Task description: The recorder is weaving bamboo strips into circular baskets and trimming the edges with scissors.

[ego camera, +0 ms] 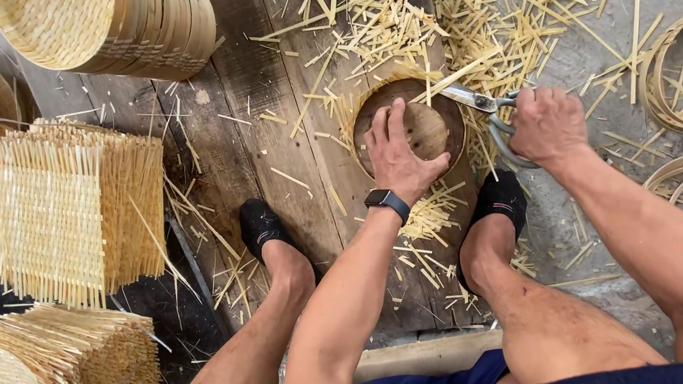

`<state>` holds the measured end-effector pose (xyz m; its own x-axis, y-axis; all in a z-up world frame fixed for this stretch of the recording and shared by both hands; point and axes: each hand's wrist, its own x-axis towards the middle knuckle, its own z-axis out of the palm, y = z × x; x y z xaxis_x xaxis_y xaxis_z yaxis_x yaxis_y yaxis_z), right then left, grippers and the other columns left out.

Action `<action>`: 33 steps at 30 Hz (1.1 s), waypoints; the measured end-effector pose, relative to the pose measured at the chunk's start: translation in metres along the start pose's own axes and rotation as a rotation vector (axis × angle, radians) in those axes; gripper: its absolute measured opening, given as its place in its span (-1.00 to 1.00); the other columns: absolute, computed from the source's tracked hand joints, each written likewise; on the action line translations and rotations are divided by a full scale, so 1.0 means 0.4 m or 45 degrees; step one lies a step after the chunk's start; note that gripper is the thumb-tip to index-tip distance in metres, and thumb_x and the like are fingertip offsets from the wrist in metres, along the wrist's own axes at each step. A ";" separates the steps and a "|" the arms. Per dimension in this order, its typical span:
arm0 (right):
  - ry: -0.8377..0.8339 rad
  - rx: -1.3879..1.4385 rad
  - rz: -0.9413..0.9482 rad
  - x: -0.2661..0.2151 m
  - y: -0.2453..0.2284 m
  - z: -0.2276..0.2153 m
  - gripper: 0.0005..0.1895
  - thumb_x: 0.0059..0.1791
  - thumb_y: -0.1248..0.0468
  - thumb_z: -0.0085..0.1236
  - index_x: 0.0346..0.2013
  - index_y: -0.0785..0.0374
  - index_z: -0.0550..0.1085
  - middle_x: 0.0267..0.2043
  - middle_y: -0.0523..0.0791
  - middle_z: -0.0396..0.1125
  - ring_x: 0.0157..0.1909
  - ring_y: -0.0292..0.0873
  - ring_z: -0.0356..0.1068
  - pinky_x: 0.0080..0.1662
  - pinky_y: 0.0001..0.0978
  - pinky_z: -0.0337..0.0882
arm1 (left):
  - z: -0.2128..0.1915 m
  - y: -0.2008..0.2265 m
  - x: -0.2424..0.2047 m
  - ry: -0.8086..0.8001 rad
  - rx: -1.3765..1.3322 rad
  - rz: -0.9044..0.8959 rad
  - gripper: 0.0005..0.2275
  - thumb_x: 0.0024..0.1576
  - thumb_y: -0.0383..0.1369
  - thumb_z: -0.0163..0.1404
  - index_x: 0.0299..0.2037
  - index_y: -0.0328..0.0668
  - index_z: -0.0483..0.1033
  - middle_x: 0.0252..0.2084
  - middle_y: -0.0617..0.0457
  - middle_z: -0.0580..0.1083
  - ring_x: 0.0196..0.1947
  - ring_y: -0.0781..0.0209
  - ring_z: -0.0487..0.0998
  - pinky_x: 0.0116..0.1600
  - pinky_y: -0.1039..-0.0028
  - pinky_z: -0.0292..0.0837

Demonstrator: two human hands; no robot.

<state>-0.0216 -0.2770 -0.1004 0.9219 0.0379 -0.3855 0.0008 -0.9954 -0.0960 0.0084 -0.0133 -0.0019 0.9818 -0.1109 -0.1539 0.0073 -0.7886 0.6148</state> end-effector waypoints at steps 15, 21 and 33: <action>0.109 -0.051 -0.198 0.029 0.082 -0.001 -0.71 0.06 0.09 0.05 -0.28 0.30 0.49 -0.33 0.04 0.40 -0.31 -0.07 0.44 -0.22 -0.18 0.46 | -0.073 0.003 0.018 -0.239 0.093 0.127 -0.02 -0.41 -0.29 0.37 0.34 0.07 0.14 0.34 -0.11 0.16 0.32 -0.31 0.15 0.28 -0.15 0.17; 0.250 -0.091 -0.212 0.007 -0.044 -0.159 -0.46 -0.05 -0.12 0.08 -0.33 0.39 0.49 -0.37 0.07 0.40 -0.35 -0.03 0.44 -0.30 -0.22 0.47 | -0.021 0.009 -0.004 -0.058 0.015 -0.048 -0.08 -0.32 -0.22 0.37 0.35 0.15 0.16 0.32 -0.08 0.18 0.31 -0.30 0.17 0.35 -0.13 0.15; 0.275 -0.039 -0.158 0.002 -0.016 -0.103 -0.56 -0.02 -0.04 0.12 -0.33 0.34 0.50 -0.31 0.06 0.41 -0.26 0.02 0.45 -0.21 -0.14 0.47 | -0.009 0.007 0.007 -0.059 0.048 -0.172 -0.07 -0.32 -0.16 0.39 0.36 0.20 0.19 0.35 -0.08 0.17 0.34 -0.29 0.15 0.36 -0.16 0.10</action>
<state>-0.0049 -0.2743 -0.0621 0.9754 0.1433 -0.1675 0.1277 -0.9867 -0.1009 0.0117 -0.0135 0.0020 0.9626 -0.0291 -0.2694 0.1309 -0.8204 0.5566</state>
